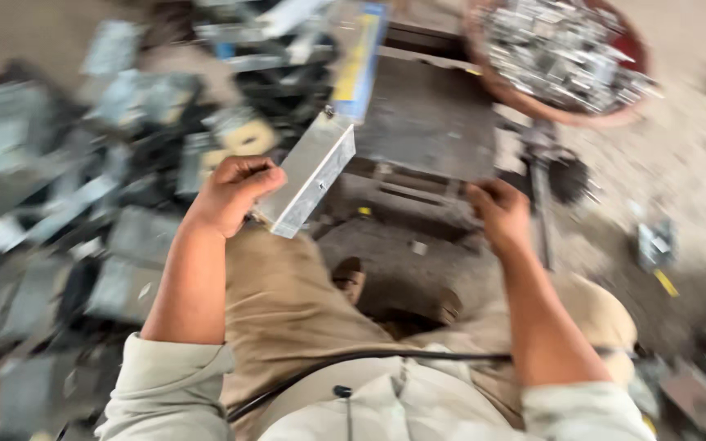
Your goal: The person sits on the floor in a workshop and repeatedly welds small metal brackets onto rectangular metal boxes. They pick up a box, place a bracket on it, and use a welding torch to secure it, creating bright sparks. The finished units are tossed into a pile nearby.
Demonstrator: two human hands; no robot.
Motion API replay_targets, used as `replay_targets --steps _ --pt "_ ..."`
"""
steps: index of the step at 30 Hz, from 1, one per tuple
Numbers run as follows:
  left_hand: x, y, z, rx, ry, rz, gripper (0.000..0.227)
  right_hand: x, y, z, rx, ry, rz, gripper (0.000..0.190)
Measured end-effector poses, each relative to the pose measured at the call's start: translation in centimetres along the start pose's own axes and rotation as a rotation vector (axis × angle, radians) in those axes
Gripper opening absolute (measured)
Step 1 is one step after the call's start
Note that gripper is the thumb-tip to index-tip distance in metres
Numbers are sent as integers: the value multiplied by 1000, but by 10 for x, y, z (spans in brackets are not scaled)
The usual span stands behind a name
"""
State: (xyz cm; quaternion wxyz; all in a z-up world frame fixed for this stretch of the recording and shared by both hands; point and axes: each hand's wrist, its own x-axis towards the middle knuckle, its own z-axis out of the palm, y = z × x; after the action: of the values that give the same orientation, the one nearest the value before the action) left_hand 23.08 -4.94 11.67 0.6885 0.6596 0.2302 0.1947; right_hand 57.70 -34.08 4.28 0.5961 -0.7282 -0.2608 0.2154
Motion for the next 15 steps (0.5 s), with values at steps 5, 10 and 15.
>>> replay_targets --steps 5,10,15 --pt "67 9 120 971 -171 400 18 6 12 -15 -29 60 21 19" --pt "116 -17 133 1372 -172 595 11 9 32 -33 -69 79 -6 18" --pt "155 -49 129 1392 -256 494 24 4 42 -24 -213 -38 151 26"
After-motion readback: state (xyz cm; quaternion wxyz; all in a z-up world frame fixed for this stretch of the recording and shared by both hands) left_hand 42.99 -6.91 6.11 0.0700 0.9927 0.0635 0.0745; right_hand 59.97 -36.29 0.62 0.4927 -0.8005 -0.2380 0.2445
